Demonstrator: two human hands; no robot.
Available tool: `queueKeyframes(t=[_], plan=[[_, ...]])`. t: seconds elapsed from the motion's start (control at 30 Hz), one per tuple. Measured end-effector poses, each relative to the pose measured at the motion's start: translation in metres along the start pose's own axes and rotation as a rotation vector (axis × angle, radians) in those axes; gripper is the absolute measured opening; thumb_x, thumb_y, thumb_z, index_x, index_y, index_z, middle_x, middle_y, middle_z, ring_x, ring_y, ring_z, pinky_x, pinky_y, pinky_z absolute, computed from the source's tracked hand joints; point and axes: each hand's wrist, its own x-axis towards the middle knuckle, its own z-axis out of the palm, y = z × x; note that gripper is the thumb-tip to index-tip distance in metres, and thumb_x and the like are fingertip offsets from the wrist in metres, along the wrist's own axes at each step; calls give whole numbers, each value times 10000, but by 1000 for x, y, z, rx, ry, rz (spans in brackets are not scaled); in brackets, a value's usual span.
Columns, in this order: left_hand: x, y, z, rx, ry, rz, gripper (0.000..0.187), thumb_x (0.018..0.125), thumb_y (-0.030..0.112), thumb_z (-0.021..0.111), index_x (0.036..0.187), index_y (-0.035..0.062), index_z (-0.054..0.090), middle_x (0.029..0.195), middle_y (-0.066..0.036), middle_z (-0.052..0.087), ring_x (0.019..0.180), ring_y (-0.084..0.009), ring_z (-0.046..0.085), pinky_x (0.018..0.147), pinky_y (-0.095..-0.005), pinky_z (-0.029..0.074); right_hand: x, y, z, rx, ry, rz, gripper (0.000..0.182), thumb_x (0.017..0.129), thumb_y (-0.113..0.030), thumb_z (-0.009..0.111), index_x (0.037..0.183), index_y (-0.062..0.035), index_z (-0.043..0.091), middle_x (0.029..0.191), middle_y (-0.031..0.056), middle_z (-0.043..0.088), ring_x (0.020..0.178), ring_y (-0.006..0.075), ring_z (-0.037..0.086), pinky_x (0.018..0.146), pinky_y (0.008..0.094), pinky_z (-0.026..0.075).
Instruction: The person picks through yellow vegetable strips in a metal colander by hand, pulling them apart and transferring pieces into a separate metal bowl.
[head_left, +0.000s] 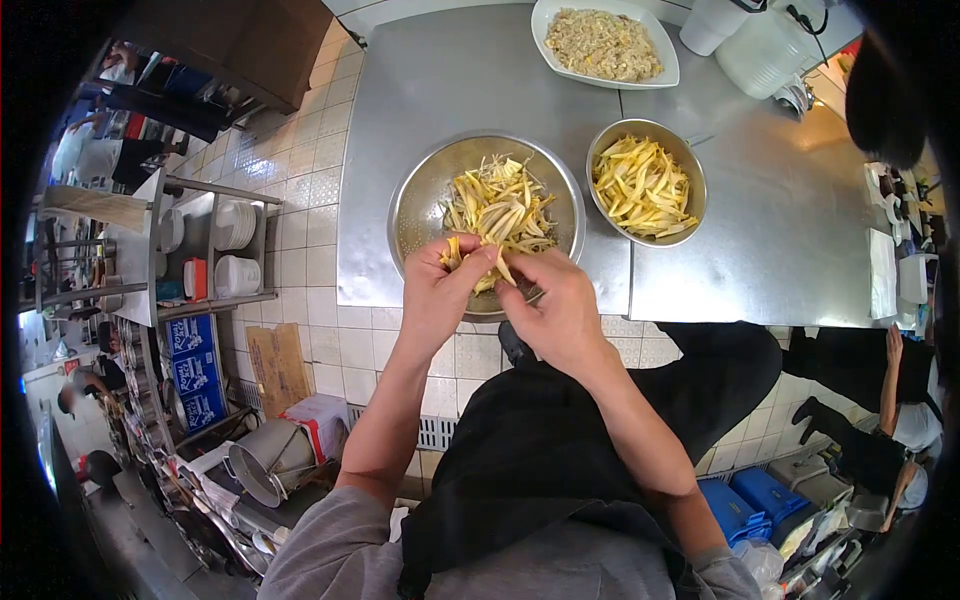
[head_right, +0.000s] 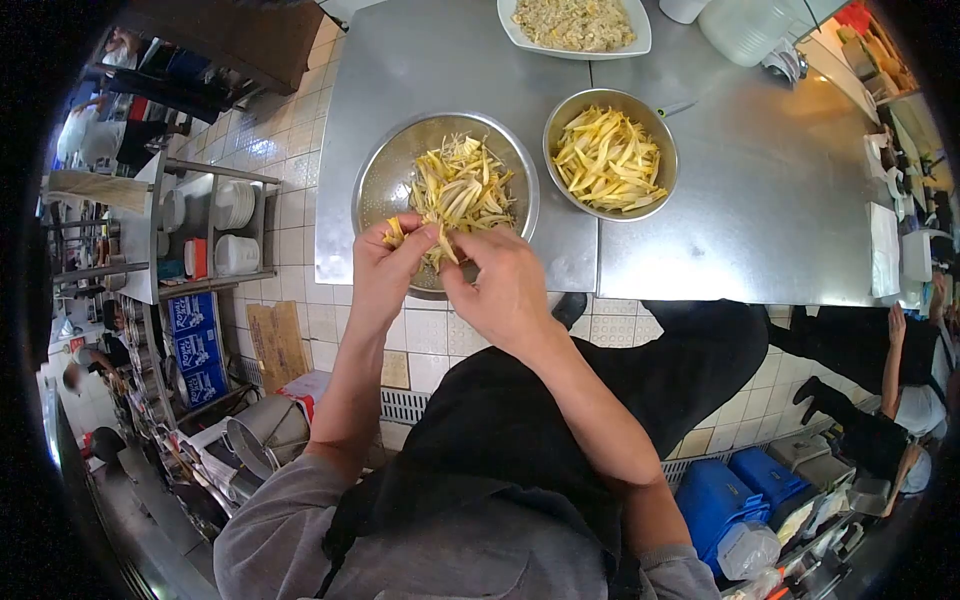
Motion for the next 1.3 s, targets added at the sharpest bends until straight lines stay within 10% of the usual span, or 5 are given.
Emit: queueKeyframes(t=[0.8,1.3], plan=[[1,-10,-1,113,-237,-65,220,1007,242,735,1006,22,725,891,37,692,829,-20,584,711,-210,477,8,5,-5,23,74,17,78,900,-28,693,961,-5,652,903,173,679,887,379,639,785,465,515],[17,-17,0,-189,145,-93,294,1090,298,590,935,57,659,664,38,512,592,-31,431,497,-216,287,-3,10,12,-77,74,-141,126,905,-21,683,988,-30,589,896,139,643,873,362,601,795,474,472]])
